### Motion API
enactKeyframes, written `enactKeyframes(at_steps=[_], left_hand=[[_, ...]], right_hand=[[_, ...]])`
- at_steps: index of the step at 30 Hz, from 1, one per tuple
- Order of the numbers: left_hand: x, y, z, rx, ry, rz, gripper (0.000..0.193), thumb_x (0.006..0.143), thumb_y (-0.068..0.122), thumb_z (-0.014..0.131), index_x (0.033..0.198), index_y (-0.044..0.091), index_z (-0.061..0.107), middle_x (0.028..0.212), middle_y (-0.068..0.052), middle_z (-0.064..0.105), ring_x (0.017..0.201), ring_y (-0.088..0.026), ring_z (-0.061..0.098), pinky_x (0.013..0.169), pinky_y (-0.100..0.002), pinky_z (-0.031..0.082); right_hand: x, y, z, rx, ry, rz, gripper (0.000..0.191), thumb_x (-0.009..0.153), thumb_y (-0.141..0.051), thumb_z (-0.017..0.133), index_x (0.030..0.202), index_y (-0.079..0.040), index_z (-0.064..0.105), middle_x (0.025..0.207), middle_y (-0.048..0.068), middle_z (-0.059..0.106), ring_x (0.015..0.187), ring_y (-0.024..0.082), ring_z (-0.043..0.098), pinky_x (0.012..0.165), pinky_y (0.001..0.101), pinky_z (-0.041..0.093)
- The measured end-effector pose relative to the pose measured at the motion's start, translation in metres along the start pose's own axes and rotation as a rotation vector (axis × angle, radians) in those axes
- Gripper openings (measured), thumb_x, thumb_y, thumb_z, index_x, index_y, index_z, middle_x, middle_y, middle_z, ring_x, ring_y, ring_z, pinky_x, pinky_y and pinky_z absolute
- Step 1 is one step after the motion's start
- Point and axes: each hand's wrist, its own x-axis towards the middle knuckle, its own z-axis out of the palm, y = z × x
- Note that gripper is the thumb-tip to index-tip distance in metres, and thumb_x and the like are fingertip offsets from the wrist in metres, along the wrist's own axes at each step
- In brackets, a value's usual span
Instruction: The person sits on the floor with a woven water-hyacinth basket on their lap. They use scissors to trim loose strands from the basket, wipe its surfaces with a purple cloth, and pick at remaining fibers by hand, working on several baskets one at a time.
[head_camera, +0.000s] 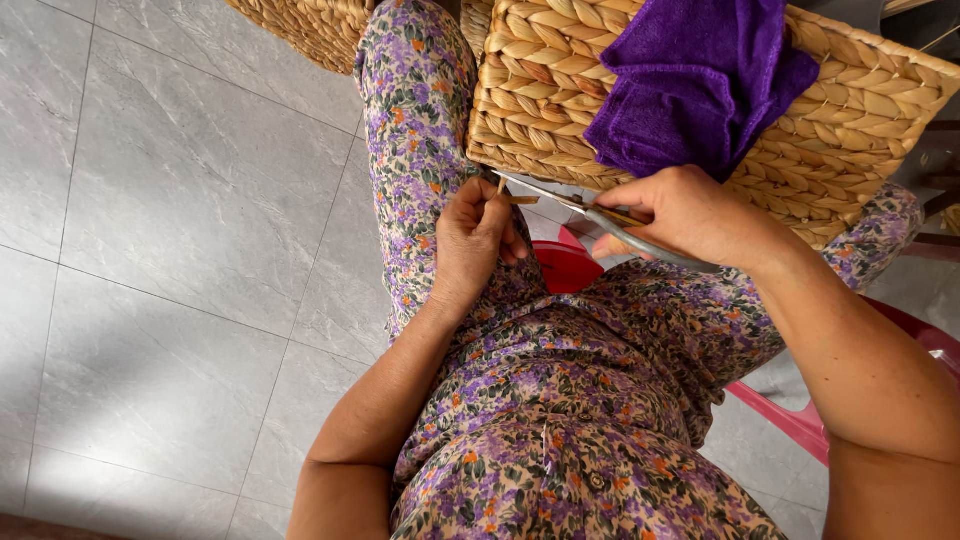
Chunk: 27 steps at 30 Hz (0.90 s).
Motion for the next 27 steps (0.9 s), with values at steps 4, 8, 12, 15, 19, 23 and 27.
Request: enactKeyframes(at_steps=[4, 8, 12, 15, 19, 23, 27], left_hand=[[-0.011, -0.001, 0.000, 0.154, -0.023, 0.022, 0.014, 0.105, 0.013, 0.050, 0.094, 0.005, 0.056, 0.065, -0.005, 0.066, 0.053, -0.011, 0.067, 0.045, -0.025, 0.054], [-0.030, -0.003, 0.005, 0.583, -0.326, 0.391, 0.011, 0.097, 0.005, 0.059, 0.102, 0.004, 0.069, 0.089, -0.008, 0.075, 0.069, -0.019, 0.074, 0.062, -0.031, 0.063], [-0.038, 0.002, 0.015, 0.753, -0.313, 0.458, 0.033, 0.092, 0.009, 0.067, 0.124, 0.001, 0.067, 0.102, -0.015, 0.072, 0.082, -0.028, 0.073, 0.073, -0.038, 0.061], [-0.045, 0.013, 0.018, 0.625, -0.419, 0.359, 0.038, 0.098, 0.024, 0.069, 0.131, 0.005, 0.067, 0.113, -0.014, 0.074, 0.094, -0.024, 0.076, 0.083, -0.035, 0.062], [-0.056, 0.026, 0.027, 0.301, -0.635, 0.241, 0.058, 0.109, 0.039, 0.056, 0.152, 0.002, 0.046, 0.128, -0.015, 0.068, 0.117, -0.024, 0.069, 0.104, -0.036, 0.056], [-0.054, 0.029, 0.034, -0.058, -0.484, 0.207, 0.059, 0.113, 0.038, 0.044, 0.157, 0.000, 0.032, 0.152, -0.017, 0.050, 0.136, -0.025, 0.052, 0.116, -0.039, 0.042], [-0.050, 0.032, 0.007, -0.237, -0.310, 0.082, 0.050, 0.113, 0.039, 0.039, 0.142, 0.000, 0.052, 0.145, -0.018, 0.061, 0.119, -0.025, 0.065, 0.105, -0.038, 0.052]], right_hand=[[-0.021, 0.013, 0.002, -0.055, 0.008, 0.009, 0.053, 0.073, -0.042, 0.087, 0.118, -0.017, 0.076, 0.069, 0.005, 0.075, 0.061, 0.013, 0.061, 0.059, 0.0314, 0.050], [-0.048, 0.042, 0.001, -0.063, -0.026, -0.045, 0.054, 0.071, -0.046, 0.086, 0.116, -0.018, 0.079, 0.061, 0.002, 0.070, 0.051, 0.013, 0.061, 0.049, 0.0319, 0.048], [-0.066, 0.072, 0.009, 0.030, 0.067, 0.082, 0.062, 0.072, -0.036, 0.088, 0.131, -0.023, 0.072, 0.061, 0.003, 0.070, 0.048, 0.015, 0.059, 0.049, 0.0333, 0.046], [-0.076, 0.072, 0.031, 0.258, 0.283, -0.169, 0.065, 0.074, -0.024, 0.086, 0.136, -0.019, 0.068, 0.075, 0.002, 0.072, 0.054, 0.010, 0.065, 0.051, 0.0298, 0.051], [-0.061, 0.028, 0.081, 0.228, 0.486, -0.382, 0.066, 0.081, -0.015, 0.084, 0.141, -0.013, 0.058, 0.098, 0.003, 0.078, 0.066, 0.012, 0.072, 0.051, 0.0269, 0.057], [-0.040, -0.025, 0.099, -0.102, 0.713, -0.541, 0.077, 0.079, -0.018, 0.084, 0.147, -0.002, 0.051, 0.109, 0.017, 0.073, 0.088, 0.029, 0.073, 0.078, 0.0388, 0.060], [-0.050, -0.039, 0.084, -0.095, 0.611, -0.532, 0.070, 0.080, -0.024, 0.087, 0.141, -0.006, 0.058, 0.108, 0.015, 0.075, 0.083, 0.027, 0.074, 0.078, 0.0397, 0.060]])
